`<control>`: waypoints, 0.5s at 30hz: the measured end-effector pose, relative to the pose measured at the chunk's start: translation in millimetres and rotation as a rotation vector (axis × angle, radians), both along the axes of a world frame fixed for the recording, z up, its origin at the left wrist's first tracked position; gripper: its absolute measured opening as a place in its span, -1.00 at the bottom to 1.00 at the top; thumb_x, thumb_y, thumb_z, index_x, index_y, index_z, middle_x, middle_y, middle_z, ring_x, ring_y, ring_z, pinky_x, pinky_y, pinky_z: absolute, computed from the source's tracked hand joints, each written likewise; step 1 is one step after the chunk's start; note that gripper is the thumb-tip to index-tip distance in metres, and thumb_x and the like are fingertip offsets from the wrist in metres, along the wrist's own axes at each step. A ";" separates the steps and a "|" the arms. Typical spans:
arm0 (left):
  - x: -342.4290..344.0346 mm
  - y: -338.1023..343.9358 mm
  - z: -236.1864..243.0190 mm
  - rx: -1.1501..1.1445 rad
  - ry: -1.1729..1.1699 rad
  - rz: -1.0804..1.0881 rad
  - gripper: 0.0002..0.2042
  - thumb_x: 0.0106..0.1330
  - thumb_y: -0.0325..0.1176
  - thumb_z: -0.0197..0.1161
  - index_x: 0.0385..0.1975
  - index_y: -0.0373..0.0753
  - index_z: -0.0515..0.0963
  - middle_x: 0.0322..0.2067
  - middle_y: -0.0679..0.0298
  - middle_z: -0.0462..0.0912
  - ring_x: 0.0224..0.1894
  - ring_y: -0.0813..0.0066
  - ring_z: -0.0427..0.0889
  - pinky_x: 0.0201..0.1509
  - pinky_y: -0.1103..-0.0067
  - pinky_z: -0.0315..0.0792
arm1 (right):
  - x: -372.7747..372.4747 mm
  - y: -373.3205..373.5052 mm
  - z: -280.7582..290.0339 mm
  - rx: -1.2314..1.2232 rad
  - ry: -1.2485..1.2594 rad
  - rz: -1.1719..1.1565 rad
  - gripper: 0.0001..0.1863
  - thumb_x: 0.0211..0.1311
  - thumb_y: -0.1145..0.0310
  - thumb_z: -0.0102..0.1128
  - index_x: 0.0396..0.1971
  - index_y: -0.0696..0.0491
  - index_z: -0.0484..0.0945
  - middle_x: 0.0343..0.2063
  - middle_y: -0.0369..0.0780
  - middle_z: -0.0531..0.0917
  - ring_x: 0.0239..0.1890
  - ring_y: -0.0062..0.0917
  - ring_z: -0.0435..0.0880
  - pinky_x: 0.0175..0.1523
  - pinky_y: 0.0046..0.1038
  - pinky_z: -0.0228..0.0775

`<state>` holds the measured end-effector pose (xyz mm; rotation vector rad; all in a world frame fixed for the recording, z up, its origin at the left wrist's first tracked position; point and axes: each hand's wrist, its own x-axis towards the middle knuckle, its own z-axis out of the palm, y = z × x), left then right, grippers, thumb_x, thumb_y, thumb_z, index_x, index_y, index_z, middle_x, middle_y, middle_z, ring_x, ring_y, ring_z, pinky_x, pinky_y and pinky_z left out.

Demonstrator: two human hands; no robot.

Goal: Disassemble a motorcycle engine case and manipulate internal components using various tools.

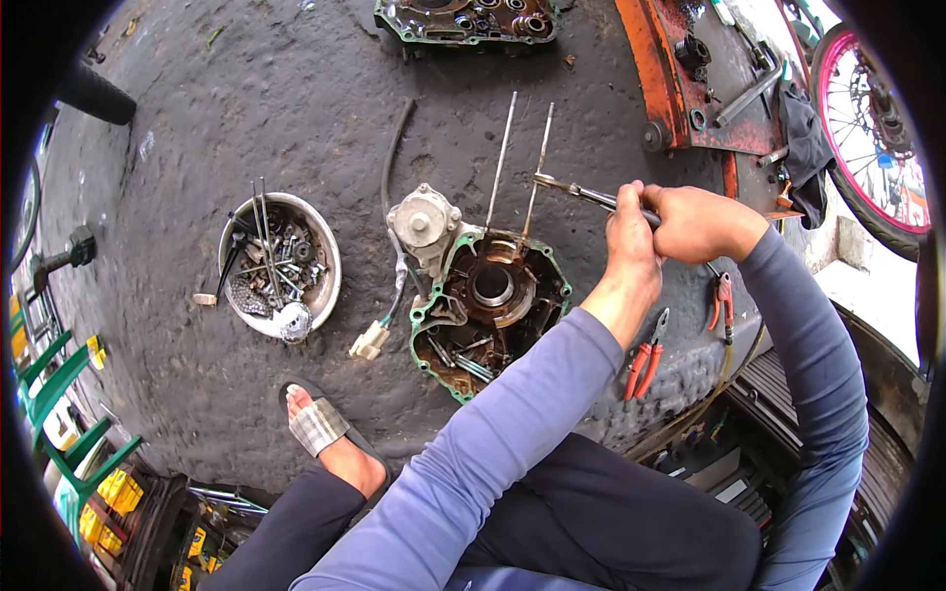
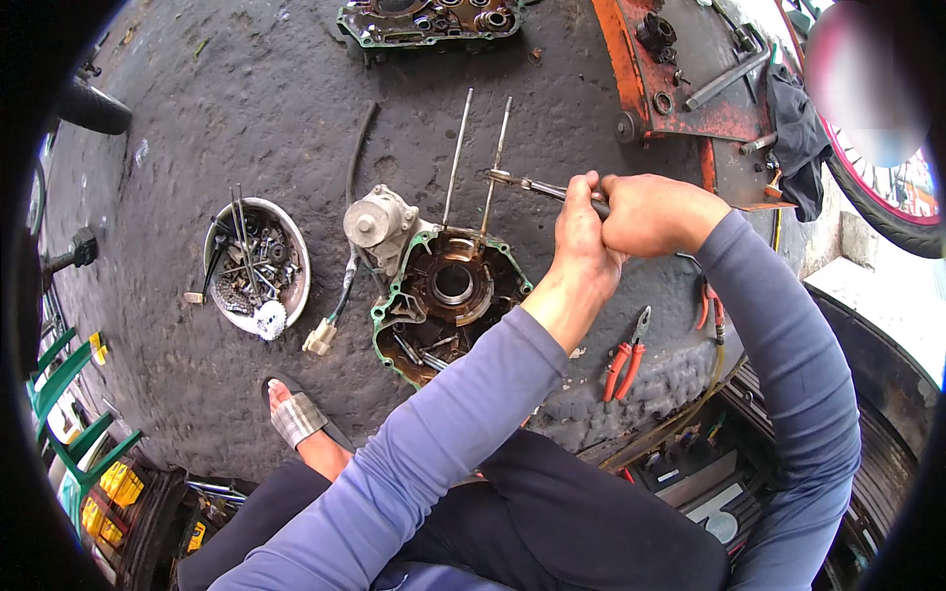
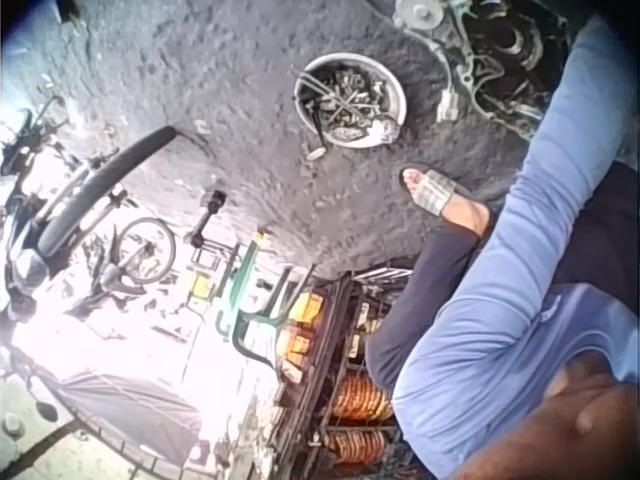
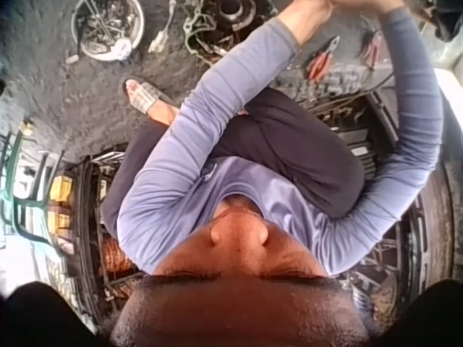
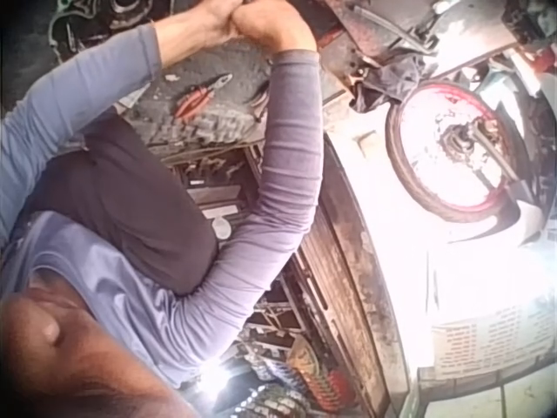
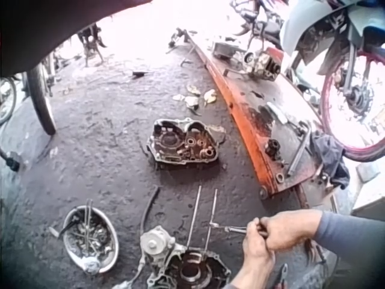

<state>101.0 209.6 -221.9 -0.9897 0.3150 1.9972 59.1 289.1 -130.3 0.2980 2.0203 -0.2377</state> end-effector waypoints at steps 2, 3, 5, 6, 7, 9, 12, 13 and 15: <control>0.5 3.1 -4.0 -0.017 0.008 0.031 -0.72 0.37 -0.04 0.14 -0.27 -0.14 0.43 -0.33 0.35 0.53 -0.30 0.51 0.56 -0.22 0.45 0.48 | 5.4 3.6 -7.2 0.014 0.090 -0.022 -0.44 0.05 0.31 0.14 0.05 0.33 0.46 -0.13 0.15 0.65 -0.03 -0.02 0.63 0.06 -0.20 0.45; 1.3 4.4 -5.7 -0.066 0.028 0.036 -0.69 0.37 -0.03 0.16 -0.27 -0.18 0.44 -0.32 0.34 0.53 -0.30 0.52 0.56 -0.23 0.47 0.48 | 8.8 4.3 -9.9 0.017 0.127 0.003 -0.46 0.07 0.31 0.13 0.05 0.32 0.46 -0.14 0.15 0.65 -0.03 -0.02 0.63 0.07 -0.19 0.45; 2.1 6.6 -5.2 -0.106 0.043 0.039 -0.67 0.38 -0.03 0.18 -0.26 -0.21 0.45 -0.31 0.33 0.54 -0.30 0.53 0.56 -0.24 0.49 0.48 | 13.7 5.1 -9.3 0.029 0.160 0.027 -0.47 0.09 0.31 0.12 0.04 0.32 0.47 -0.14 0.15 0.65 -0.03 -0.02 0.63 0.07 -0.18 0.44; 2.9 6.8 -5.0 -0.117 0.058 0.035 -0.65 0.38 -0.02 0.19 -0.26 -0.24 0.46 -0.31 0.32 0.54 -0.30 0.52 0.56 -0.23 0.48 0.47 | 15.5 4.6 -8.2 0.011 0.201 0.043 -0.51 0.06 0.32 0.09 -0.04 0.33 0.50 -0.17 0.17 0.65 -0.05 0.00 0.63 0.05 -0.18 0.46; 2.7 5.8 -3.3 -0.131 0.073 0.030 -0.64 0.38 -0.02 0.20 -0.27 -0.27 0.48 -0.31 0.31 0.55 -0.29 0.52 0.56 -0.23 0.47 0.47 | 16.4 3.5 -7.6 -0.011 0.242 0.058 -0.55 0.02 0.34 0.07 -0.12 0.35 0.52 -0.20 0.19 0.65 -0.06 0.01 0.64 0.04 -0.17 0.47; -1.2 7.2 0.6 -0.162 0.043 0.012 -0.67 0.39 -0.06 0.19 -0.27 -0.26 0.48 -0.32 0.30 0.55 -0.30 0.52 0.55 -0.23 0.47 0.46 | 11.0 2.6 -4.2 -0.009 0.211 0.082 -0.55 0.02 0.35 0.07 -0.13 0.35 0.53 -0.20 0.19 0.65 -0.06 0.00 0.64 0.05 -0.17 0.47; -9.2 6.8 6.7 -0.180 0.013 -0.013 -0.72 0.39 -0.12 0.18 -0.27 -0.25 0.50 -0.33 0.30 0.56 -0.30 0.51 0.55 -0.24 0.48 0.46 | 6.8 4.3 -3.8 0.004 0.178 0.137 -0.54 0.04 0.35 0.09 -0.08 0.34 0.52 -0.19 0.17 0.65 -0.08 0.00 0.64 0.04 -0.16 0.47; -11.3 6.3 8.5 -0.172 0.011 -0.017 -0.75 0.39 -0.14 0.18 -0.26 -0.24 0.50 -0.33 0.31 0.56 -0.30 0.51 0.56 -0.24 0.48 0.47 | 5.5 2.9 -2.2 0.012 0.175 0.171 -0.52 0.08 0.35 0.10 -0.02 0.32 0.51 -0.17 0.14 0.65 -0.09 0.00 0.64 0.03 -0.15 0.46; -10.2 3.8 0.1 -0.128 0.022 -0.020 -0.76 0.37 -0.15 0.18 -0.26 -0.22 0.51 -0.32 0.31 0.57 -0.29 0.51 0.57 -0.24 0.48 0.48 | 5.3 -1.4 -1.8 0.012 0.195 0.134 -0.53 0.04 0.35 0.09 -0.06 0.33 0.53 -0.16 0.16 0.65 -0.06 0.00 0.64 0.06 -0.17 0.47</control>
